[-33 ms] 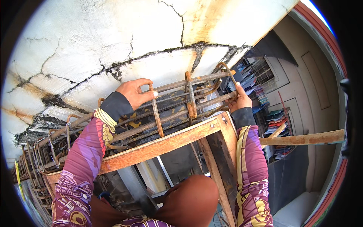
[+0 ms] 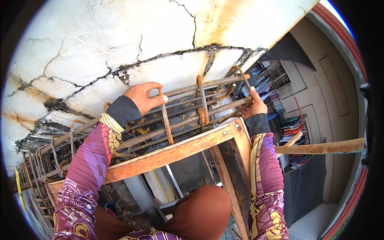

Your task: The person assembles a rebar cage by hand, bending and tying steel bars together on a wooden frame. They use wire to secure the intersections of the rebar grid, working methodically along the length of the structure.

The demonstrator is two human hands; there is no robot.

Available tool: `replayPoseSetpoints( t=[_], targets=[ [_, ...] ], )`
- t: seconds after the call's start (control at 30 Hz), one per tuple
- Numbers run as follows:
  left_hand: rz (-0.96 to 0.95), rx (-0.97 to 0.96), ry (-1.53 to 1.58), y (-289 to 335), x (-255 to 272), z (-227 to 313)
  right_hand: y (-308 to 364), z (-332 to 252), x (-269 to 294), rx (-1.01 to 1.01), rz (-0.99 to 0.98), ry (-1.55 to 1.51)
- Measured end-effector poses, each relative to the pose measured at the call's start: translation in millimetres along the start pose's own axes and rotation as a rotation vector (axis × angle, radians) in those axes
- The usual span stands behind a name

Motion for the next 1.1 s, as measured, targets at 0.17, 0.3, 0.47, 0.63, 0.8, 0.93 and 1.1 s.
replayPoseSetpoints(
  t=[0.17,0.3,0.47,0.63,0.8,0.93,1.1],
  targets=[
    [0.016,-0.004,-0.001,-7.0,6.1,-3.2,-4.9,-3.1,-6.2,-0.008,-0.02,-0.023],
    [-0.011,0.017,0.005,-6.5,4.4,-4.0,-2.7,-2.3,-5.3,0.003,0.006,0.051],
    [-0.023,0.011,-0.014,-0.3,8.9,-2.1,-0.9,1.9,-6.1,-0.043,-0.003,0.135],
    [-0.054,0.01,-0.091,1.7,10.2,-5.4,1.5,3.0,3.4,-0.143,-0.056,0.21],
    [-0.082,-0.094,-0.279,11.5,9.7,5.0,-2.9,-10.4,33.9,-0.105,0.12,0.463],
    [-0.063,-0.186,-0.279,27.3,20.9,2.7,20.7,-44.8,45.4,0.136,0.07,0.58],
    [0.031,-0.245,-0.295,88.1,64.0,-31.4,118.6,-26.6,-28.0,0.588,-0.041,1.374]
  ],
)
Point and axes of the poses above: each hand's wrist, its own y-axis away from the middle knuckle, its own x-axis out of the back of the hand, z = x × y, the point moved 6 cm from there along -y, towards the middle knuckle, and after that the axes turned 3 degrees about -x, right-handed, at the moved point
